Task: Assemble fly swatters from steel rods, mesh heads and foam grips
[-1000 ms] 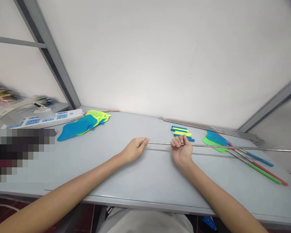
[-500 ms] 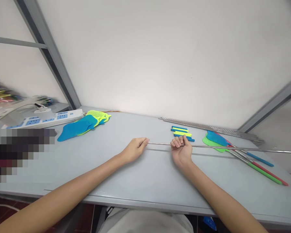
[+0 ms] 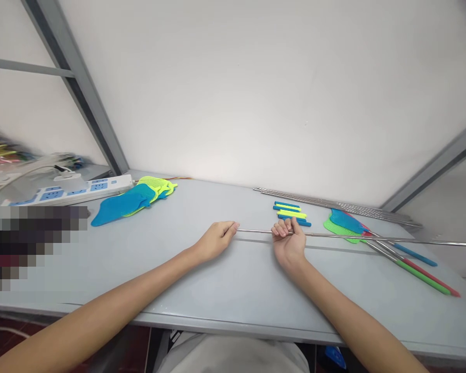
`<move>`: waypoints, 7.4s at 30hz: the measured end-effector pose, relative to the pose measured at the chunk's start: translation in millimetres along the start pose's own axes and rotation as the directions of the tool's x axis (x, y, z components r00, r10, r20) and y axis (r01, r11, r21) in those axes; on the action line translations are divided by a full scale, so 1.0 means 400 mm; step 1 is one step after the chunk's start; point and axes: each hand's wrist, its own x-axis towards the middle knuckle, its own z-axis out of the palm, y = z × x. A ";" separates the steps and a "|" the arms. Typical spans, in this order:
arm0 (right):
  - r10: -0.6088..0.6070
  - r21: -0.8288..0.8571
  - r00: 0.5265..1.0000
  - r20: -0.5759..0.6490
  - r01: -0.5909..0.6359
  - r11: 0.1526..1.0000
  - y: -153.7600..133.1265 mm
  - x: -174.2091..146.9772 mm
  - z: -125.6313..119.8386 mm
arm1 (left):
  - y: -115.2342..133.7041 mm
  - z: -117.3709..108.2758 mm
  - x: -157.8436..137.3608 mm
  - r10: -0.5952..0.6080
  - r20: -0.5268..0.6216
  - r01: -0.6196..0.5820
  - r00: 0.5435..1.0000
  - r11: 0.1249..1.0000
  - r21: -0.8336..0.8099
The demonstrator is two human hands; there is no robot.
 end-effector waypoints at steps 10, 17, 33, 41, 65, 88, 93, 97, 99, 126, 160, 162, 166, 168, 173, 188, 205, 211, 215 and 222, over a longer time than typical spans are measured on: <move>0.013 -0.035 1.000 -0.017 -0.014 0.999 0.011 -0.005 0.000 | 0.000 0.011 0.000 0.022 0.002 -0.022 1.000 1.000 0.009; 0.055 0.047 0.998 -0.021 -0.054 0.997 0.020 -0.011 0.000 | -0.004 0.022 -0.001 0.046 0.021 -0.046 0.999 0.998 0.034; 0.076 0.032 0.997 -0.028 -0.075 0.997 0.032 -0.020 -0.002 | 0.002 0.022 -0.004 0.055 0.088 -0.058 0.995 0.998 0.036; 0.049 0.001 0.999 -0.024 -0.049 0.999 0.035 -0.023 -0.001 | -0.001 0.023 -0.004 0.049 0.082 -0.052 0.995 0.998 0.035; 0.113 0.014 0.993 -0.014 -0.113 0.994 0.053 -0.040 0.008 | 0.020 0.038 -0.008 0.063 0.110 -0.067 0.992 0.997 0.034; 0.012 -0.068 0.995 -0.102 -0.019 0.997 -0.032 -0.004 0.035 | 0.043 0.018 -0.014 0.198 0.137 -0.204 0.971 0.978 0.031; 0.035 -0.054 0.994 -0.099 -0.041 0.998 -0.032 -0.004 0.035 | 0.036 0.021 -0.014 0.213 0.128 -0.222 0.969 0.973 0.057; 0.054 -0.044 0.995 -0.085 -0.058 0.997 -0.021 -0.009 0.028 | 0.025 0.025 -0.016 0.212 0.179 -0.223 0.961 0.974 0.043; 0.048 -0.057 0.997 -0.061 -0.051 0.997 -0.015 -0.011 0.021 | 0.020 0.026 -0.017 0.202 0.195 -0.211 0.960 0.977 0.028; 0.002 -0.132 1.000 0.017 0.000 0.991 0.028 -0.035 0.002 | 0.010 0.035 -0.025 0.146 0.250 -0.144 0.957 0.989 -0.026; 0.022 -0.087 1.000 -0.004 -0.023 0.996 0.053 -0.052 0.011 | -0.014 0.048 -0.023 0.232 0.314 -0.277 0.920 0.955 0.106; 0.023 -0.082 1.000 -0.009 -0.024 0.996 0.055 -0.053 0.010 | -0.014 0.049 -0.024 0.234 0.307 -0.277 0.923 0.955 0.105; 0.008 -0.074 1.000 -0.012 -0.009 0.997 0.058 -0.057 0.012 | -0.012 0.047 -0.023 0.237 0.294 -0.276 0.926 0.956 0.099; -0.005 -0.070 1.000 -0.010 0.004 0.998 0.061 -0.059 0.013 | -0.011 0.045 -0.023 0.235 0.288 -0.272 0.928 0.958 0.093; -0.019 -0.058 1.000 -0.017 0.018 0.998 0.062 -0.057 0.017 | -0.007 0.042 -0.024 0.228 0.293 -0.258 0.928 0.964 0.067; 0.138 -0.032 0.990 -0.027 -0.139 0.990 0.044 -0.054 0.035 | 0.024 0.011 -0.016 0.186 0.366 -0.210 0.912 0.977 0.027; 0.145 -0.142 0.989 0.037 -0.139 0.980 0.020 -0.052 0.053 | 0.041 0.006 -0.013 0.164 0.308 -0.166 0.937 0.986 -0.022; 0.138 -0.066 0.989 0.051 -0.135 0.989 -0.009 -0.038 0.054 | 0.046 -0.004 -0.008 0.187 0.285 -0.199 0.940 0.980 0.013; 0.083 0.006 0.997 -0.006 -0.083 0.997 -0.049 -0.011 0.052 | 0.041 -0.012 -0.005 0.160 0.257 -0.176 0.953 0.983 0.042; 0.061 0.068 0.992 -0.112 -0.054 0.996 -0.108 0.030 0.045 | 0.033 -0.020 0.001 0.150 0.227 -0.169 0.962 0.983 0.066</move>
